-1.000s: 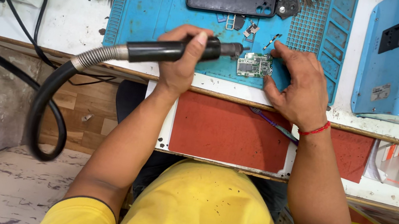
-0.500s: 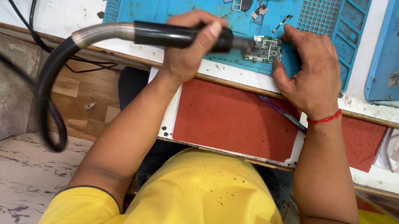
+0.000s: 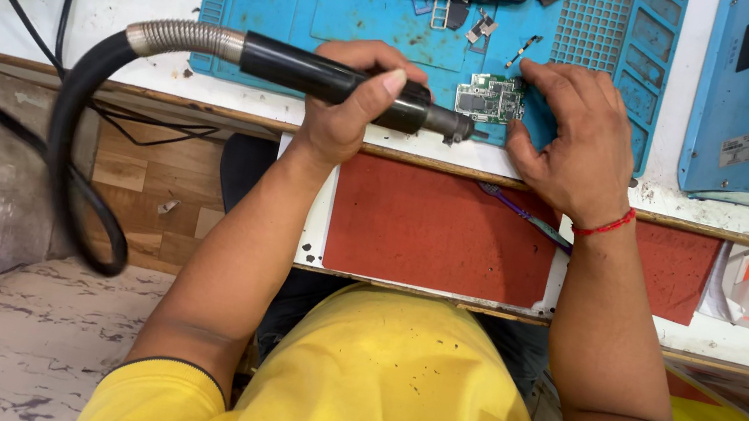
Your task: The person uses a hot air gun to apply heat to a small green circuit board held in place with their left hand. They repeatedly direct the hot air onto specific components on the board while working at a cluttered workbench.
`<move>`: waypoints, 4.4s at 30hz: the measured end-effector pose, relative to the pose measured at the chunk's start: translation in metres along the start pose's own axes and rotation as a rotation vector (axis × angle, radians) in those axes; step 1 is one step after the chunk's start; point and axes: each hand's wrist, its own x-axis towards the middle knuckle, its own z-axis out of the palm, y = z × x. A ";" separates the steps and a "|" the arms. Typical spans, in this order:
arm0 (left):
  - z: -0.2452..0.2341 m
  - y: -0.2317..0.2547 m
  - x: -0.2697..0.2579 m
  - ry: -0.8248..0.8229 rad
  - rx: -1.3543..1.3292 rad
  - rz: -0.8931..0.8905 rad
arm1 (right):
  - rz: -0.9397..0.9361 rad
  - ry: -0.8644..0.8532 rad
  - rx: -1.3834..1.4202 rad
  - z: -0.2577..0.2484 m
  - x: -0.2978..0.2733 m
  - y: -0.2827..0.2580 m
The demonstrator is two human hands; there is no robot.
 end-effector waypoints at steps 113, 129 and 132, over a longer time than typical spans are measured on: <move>0.005 -0.004 0.002 0.209 0.173 -0.086 | 0.041 -0.034 -0.011 -0.001 0.003 -0.002; -0.004 -0.004 -0.006 0.141 0.108 0.036 | -0.067 -0.064 0.013 0.002 -0.001 0.013; 0.000 -0.003 -0.007 0.165 0.209 0.000 | -0.077 -0.062 0.013 0.001 -0.002 0.014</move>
